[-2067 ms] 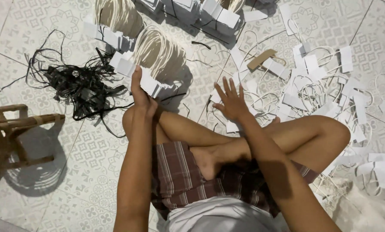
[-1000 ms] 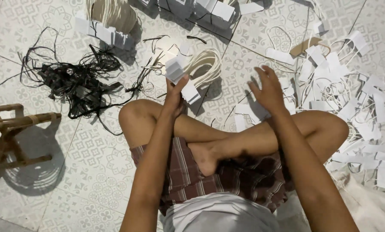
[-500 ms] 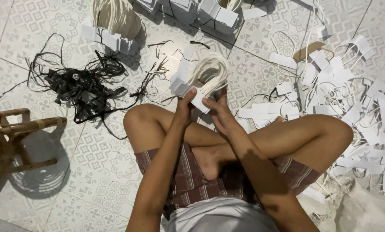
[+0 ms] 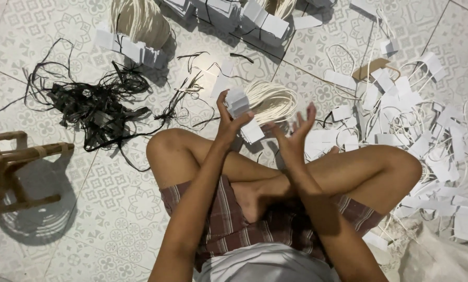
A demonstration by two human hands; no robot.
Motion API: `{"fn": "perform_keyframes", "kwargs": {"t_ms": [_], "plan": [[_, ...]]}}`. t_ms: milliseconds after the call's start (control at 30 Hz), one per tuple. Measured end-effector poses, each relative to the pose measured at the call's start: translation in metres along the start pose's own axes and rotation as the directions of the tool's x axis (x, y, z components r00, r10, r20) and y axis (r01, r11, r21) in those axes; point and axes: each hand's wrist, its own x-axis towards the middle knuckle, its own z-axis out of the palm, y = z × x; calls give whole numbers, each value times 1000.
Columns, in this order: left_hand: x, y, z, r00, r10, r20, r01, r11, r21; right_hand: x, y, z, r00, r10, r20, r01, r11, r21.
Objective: The person sits on the floor and bundles white cables by wrapping them around rectangular white paper cards. They repeatedly pick up a cable, wrap it around a card, and place the finished bundle aside. Towards the end, they briefly handle a pile of black cables.
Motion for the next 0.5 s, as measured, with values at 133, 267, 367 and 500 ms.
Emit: {"fn": "perform_keyframes", "kwargs": {"t_ms": [133,267,367,500], "plan": [[3,-20,4,995,31,-94,-35,998,-43,-3,-32,12,885,-452,116,462,813,-356],[2,-37,3,988,118,-94,-132,979,-158,11,-60,47,803,-489,339,582,527,-619],[13,-53,-7,981,191,-46,-196,967,-165,35,-50,64,807,-399,436,590,504,-631],[25,-84,-19,969,238,61,-246,945,217,54,-38,65,821,-201,534,555,501,-665]]}}
